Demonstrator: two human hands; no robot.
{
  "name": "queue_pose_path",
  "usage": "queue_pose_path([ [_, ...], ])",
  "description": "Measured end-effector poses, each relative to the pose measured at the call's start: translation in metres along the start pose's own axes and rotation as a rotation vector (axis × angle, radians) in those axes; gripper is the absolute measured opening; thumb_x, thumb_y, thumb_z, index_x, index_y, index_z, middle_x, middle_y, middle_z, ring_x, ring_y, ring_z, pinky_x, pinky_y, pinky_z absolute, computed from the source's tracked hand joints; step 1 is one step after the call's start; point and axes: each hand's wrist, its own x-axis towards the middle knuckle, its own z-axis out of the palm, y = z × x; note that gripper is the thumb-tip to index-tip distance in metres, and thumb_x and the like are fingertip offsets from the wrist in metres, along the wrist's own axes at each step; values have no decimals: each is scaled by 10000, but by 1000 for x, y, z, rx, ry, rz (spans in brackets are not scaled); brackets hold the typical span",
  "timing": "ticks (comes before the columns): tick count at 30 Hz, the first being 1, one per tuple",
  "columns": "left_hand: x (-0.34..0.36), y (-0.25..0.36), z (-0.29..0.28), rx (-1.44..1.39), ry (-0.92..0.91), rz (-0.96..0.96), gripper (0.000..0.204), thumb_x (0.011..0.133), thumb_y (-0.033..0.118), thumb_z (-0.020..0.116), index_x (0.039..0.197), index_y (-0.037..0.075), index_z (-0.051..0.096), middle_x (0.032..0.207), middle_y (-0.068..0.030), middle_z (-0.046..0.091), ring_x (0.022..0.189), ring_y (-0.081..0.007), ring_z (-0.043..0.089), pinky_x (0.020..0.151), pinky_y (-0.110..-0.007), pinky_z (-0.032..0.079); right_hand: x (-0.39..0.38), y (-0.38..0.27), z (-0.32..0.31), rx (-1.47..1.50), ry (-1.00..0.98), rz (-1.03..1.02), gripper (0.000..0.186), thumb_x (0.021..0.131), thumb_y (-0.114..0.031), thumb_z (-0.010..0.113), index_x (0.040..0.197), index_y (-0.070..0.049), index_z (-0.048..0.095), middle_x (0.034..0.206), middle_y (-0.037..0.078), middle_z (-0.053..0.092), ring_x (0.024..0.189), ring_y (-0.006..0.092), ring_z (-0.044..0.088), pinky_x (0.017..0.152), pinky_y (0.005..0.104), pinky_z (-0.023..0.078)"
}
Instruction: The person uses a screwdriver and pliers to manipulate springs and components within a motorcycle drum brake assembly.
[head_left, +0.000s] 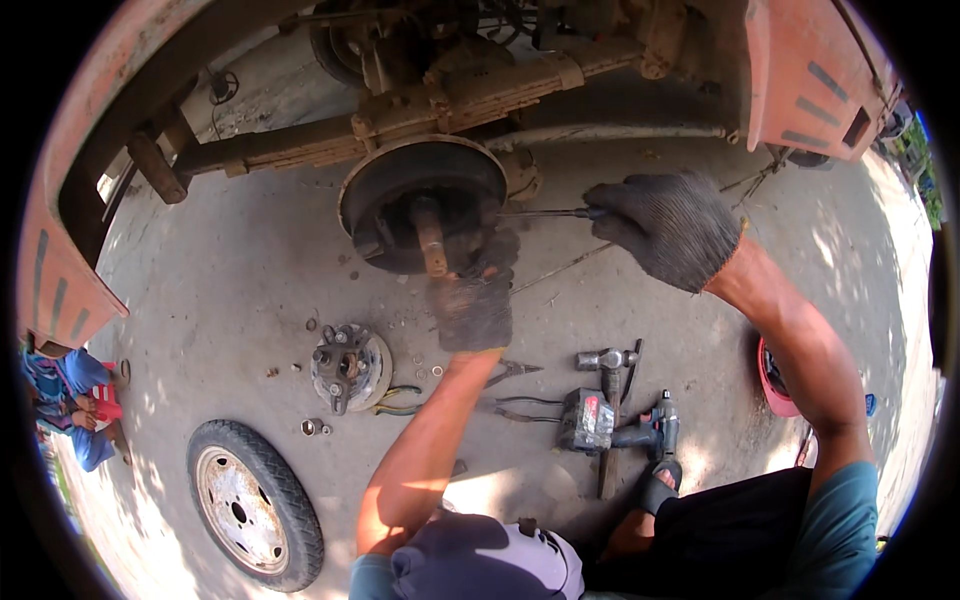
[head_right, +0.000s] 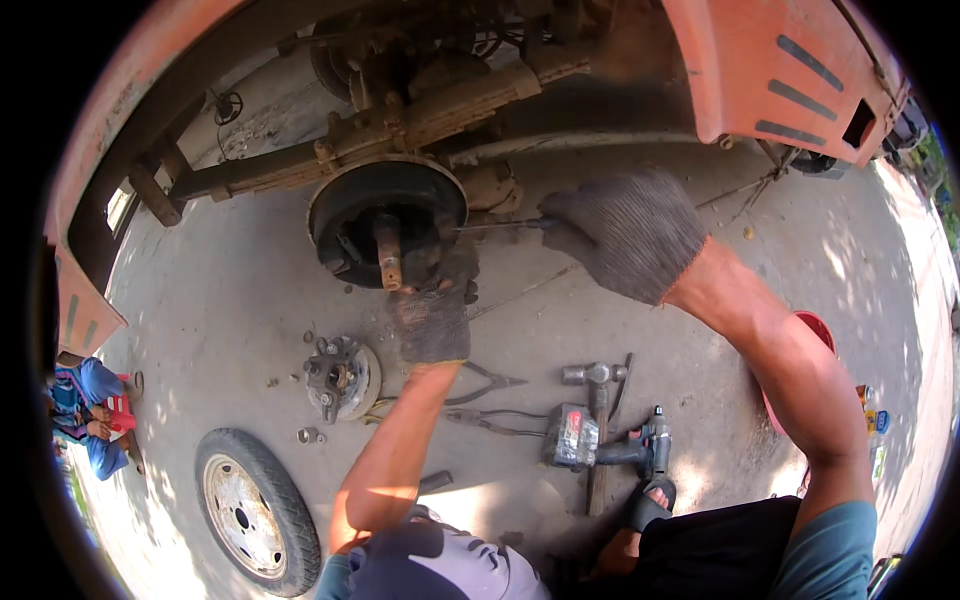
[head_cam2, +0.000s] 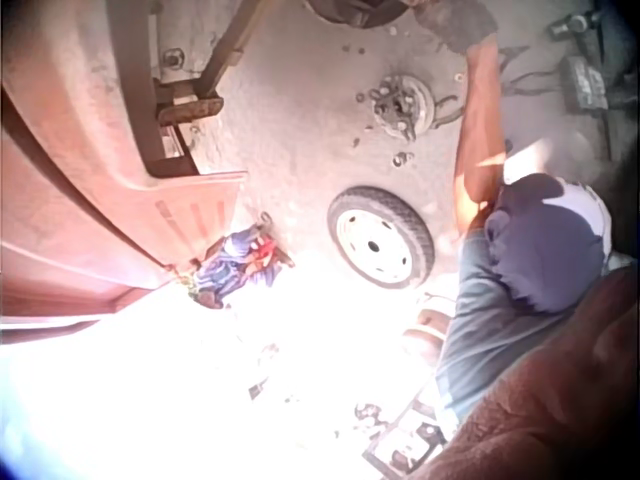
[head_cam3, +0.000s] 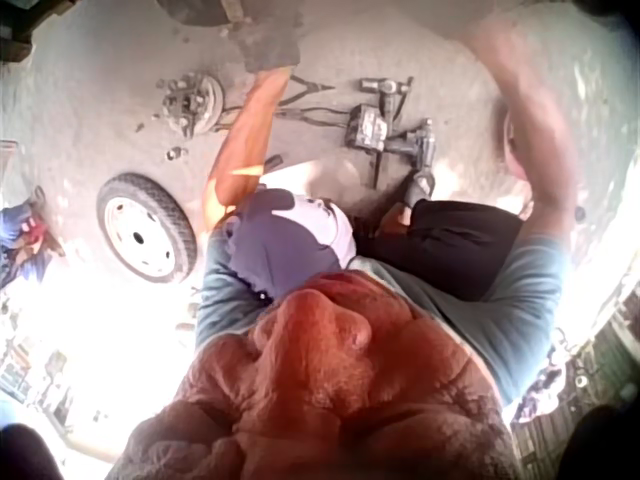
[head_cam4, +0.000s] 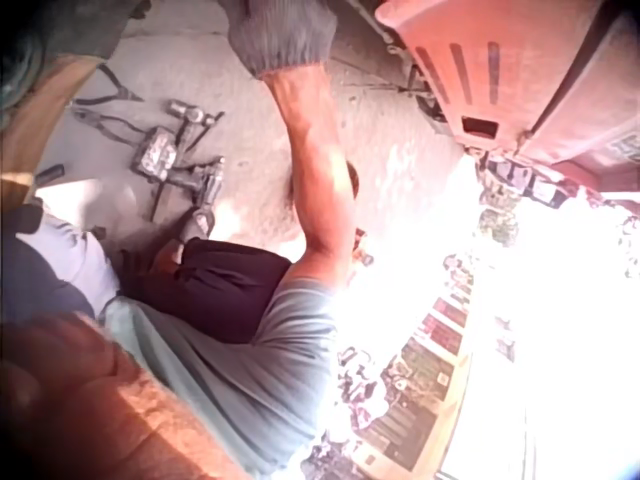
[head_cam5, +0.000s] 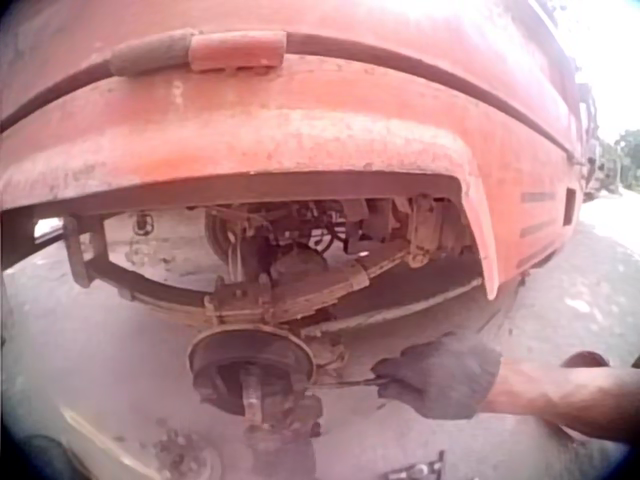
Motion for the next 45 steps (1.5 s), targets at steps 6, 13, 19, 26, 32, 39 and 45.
queue_pose_path([
  [6, 11, -7, -40, -303, -277, -142, 258, 1052, 421, 576, 1231, 262, 670, 1252, -39, 691, 1171, -213, 631, 1041, -325, 500, 4, -3, 4, -14, -56, 16, 299, 946, -284, 697, 1164, -82, 725, 925, 172, 727, 865, 366, 704, 760, 468, 552],
  [13, 12, -13, -36, -384, -282, -300, 249, 1026, 397, 629, 1205, 250, 720, 1213, -18, 728, 1160, -192, 634, 1042, -305, 487, -7, 12, 20, 10, -4, 8, 297, 964, -327, 661, 1141, -98, 725, 882, 160, 715, 841, 364, 697, 746, 468, 552],
  [19, 0, -18, -36, -683, -225, -300, 232, 1030, 368, 620, 1243, 301, 684, 1176, 22, 732, 1105, -216, 675, 1032, -335, 530, -1, 10, 22, 6, -7, -23, 289, 961, -309, 673, 1141, -88, 720, 890, 162, 720, 818, 362, 702, 728, 462, 557],
  [26, 4, -6, 2, 50, -66, 69, 478, 1037, 247, 617, 1493, 246, 473, 1223, -4, 657, 1049, -161, 673, 965, -352, 575, -11, 8, 39, 87, 54, 25, 261, 955, -291, 685, 1114, -89, 730, 874, 155, 722, 777, 365, 702, 692, 461, 560],
  [32, 7, -11, 12, 45, 75, 78, 645, 1019, 165, 617, 1598, 208, 335, 1317, -52, 615, 1048, -158, 667, 884, -323, 601, -19, 9, 47, 79, 58, 33, 325, 930, -238, 722, 1197, -53, 711, 878, 152, 719, 786, 369, 708, 678, 448, 559],
  [39, 10, -6, 45, 322, 2, 198, 490, 1085, 255, 505, 1560, 160, 433, 1543, -71, 507, 1340, -245, 539, 1066, -349, 505, -7, 27, 48, 194, 46, -63, 312, 923, -248, 730, 1165, -51, 722, 870, 152, 727, 801, 363, 709, 697, 451, 555],
  [45, 8, 4, 47, 400, 105, 227, 629, 1028, 103, 556, 1604, 199, 321, 1250, -52, 622, 1161, -169, 612, 897, -310, 578, 11, 19, 28, 6, 29, -74, 297, 923, -252, 724, 1153, -65, 726, 869, 153, 728, 789, 366, 701, 703, 459, 549],
])
